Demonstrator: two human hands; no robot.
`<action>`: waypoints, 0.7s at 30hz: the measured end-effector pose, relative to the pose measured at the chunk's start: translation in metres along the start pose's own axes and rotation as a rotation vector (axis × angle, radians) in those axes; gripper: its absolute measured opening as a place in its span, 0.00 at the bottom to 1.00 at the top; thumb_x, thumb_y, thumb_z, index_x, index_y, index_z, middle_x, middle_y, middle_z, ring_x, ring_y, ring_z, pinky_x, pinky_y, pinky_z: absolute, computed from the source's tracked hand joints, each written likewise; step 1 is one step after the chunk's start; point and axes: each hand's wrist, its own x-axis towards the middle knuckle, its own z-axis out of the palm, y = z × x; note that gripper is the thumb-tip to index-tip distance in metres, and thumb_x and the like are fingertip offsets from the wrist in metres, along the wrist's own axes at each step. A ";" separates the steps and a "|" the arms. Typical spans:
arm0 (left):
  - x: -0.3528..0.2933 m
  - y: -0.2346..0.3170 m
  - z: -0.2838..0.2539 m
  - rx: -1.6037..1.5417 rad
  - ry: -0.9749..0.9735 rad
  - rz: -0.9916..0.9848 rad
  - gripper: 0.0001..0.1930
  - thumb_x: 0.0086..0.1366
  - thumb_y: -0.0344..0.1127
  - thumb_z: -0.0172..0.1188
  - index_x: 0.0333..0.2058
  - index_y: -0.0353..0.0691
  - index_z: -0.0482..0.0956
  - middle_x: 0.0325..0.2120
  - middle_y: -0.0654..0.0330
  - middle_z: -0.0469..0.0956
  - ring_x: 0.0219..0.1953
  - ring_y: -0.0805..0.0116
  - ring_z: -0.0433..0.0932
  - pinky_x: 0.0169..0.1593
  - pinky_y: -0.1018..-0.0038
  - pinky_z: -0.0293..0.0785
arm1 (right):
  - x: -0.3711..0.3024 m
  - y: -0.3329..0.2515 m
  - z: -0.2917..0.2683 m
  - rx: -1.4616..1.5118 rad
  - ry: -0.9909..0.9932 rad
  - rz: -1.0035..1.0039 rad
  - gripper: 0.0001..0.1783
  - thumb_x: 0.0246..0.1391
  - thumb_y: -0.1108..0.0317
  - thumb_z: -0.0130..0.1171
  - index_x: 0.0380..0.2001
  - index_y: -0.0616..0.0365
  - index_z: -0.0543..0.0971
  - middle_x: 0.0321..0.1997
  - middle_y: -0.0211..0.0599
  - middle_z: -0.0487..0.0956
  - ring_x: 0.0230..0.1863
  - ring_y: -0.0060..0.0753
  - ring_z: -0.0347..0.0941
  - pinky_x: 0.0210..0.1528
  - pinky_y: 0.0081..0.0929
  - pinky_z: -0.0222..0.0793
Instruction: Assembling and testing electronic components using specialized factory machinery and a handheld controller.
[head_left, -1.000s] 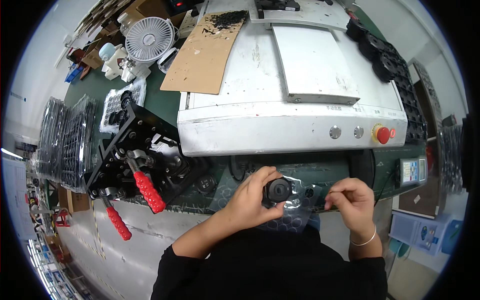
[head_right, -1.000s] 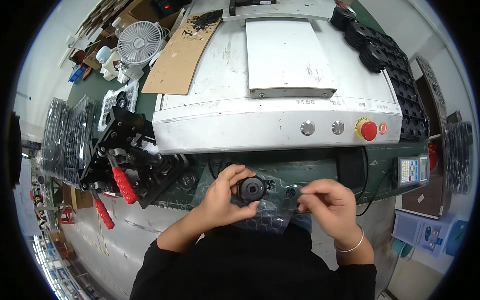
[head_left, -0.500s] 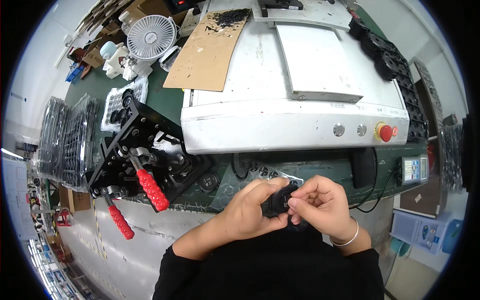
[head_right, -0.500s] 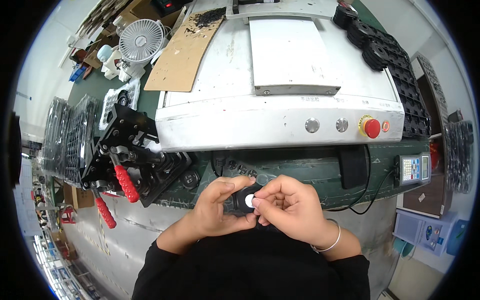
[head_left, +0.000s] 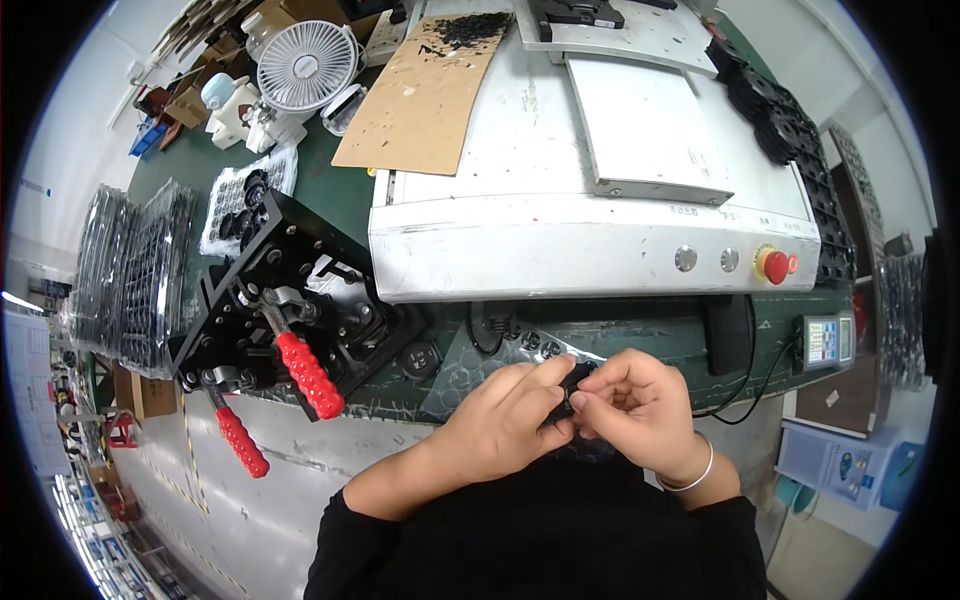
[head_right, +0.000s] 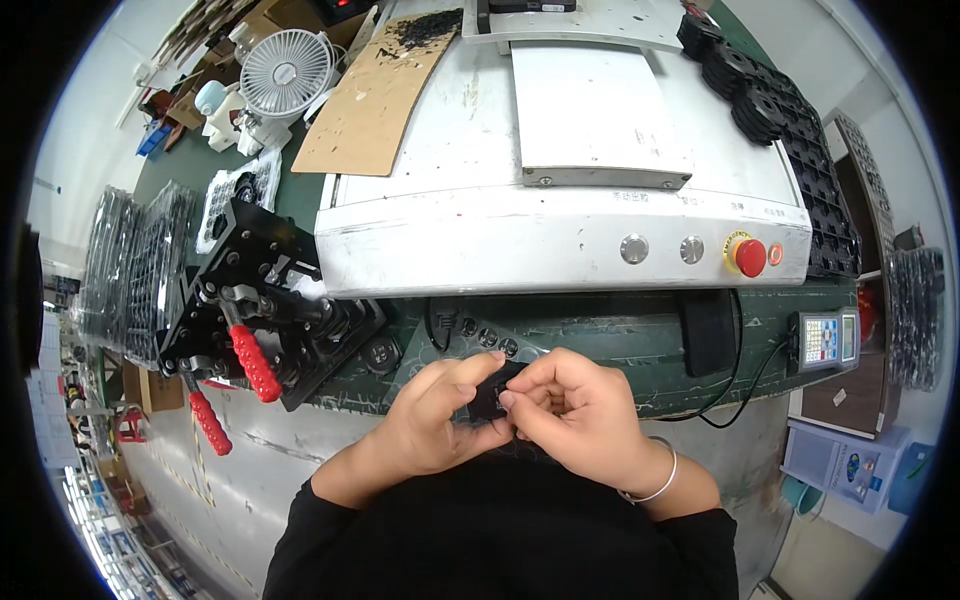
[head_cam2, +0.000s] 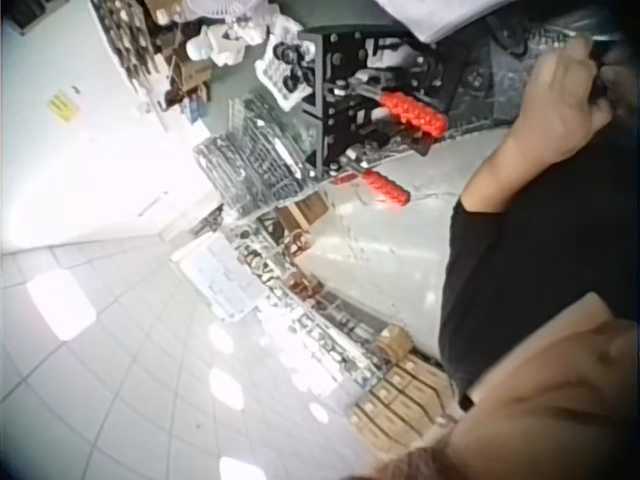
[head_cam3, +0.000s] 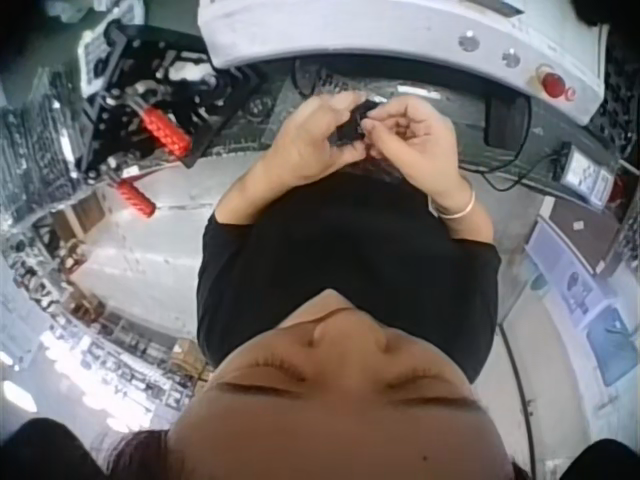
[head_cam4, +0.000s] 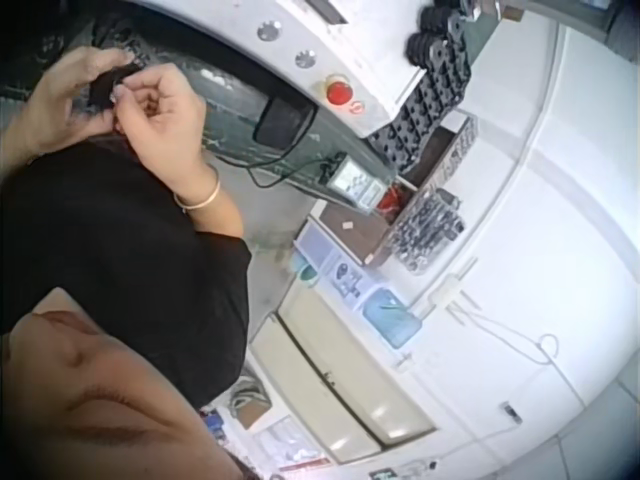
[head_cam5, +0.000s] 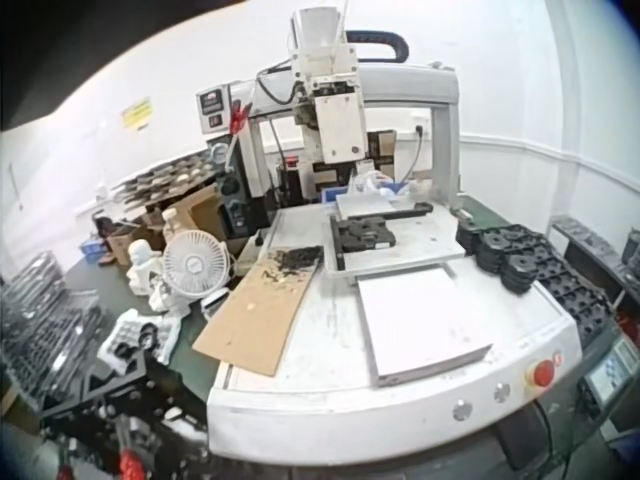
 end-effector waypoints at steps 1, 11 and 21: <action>-0.001 0.000 0.000 0.039 -0.010 0.019 0.44 0.48 0.32 0.76 0.57 0.42 0.53 0.49 0.41 0.75 0.37 0.53 0.80 0.36 0.68 0.77 | 0.000 0.000 0.000 -0.030 0.004 0.010 0.07 0.53 0.83 0.60 0.33 0.65 0.73 0.27 0.35 0.80 0.25 0.19 0.77 0.26 0.13 0.73; -0.022 -0.006 -0.014 -0.147 0.144 0.042 0.44 0.49 0.34 0.76 0.56 0.43 0.51 0.47 0.44 0.76 0.36 0.56 0.80 0.36 0.70 0.77 | 0.014 0.005 0.000 0.082 -0.241 0.335 0.12 0.58 0.71 0.61 0.39 0.70 0.75 0.19 0.27 0.76 0.19 0.12 0.69 0.21 0.13 0.65; -0.136 -0.023 -0.053 0.533 0.272 -0.277 0.45 0.48 0.36 0.75 0.60 0.42 0.54 0.49 0.47 0.75 0.49 0.48 0.75 0.49 0.61 0.73 | 0.081 -0.018 0.087 -0.891 -0.183 -0.999 0.17 0.46 0.65 0.70 0.41 0.52 0.79 0.46 0.42 0.77 0.41 0.37 0.76 0.47 0.36 0.73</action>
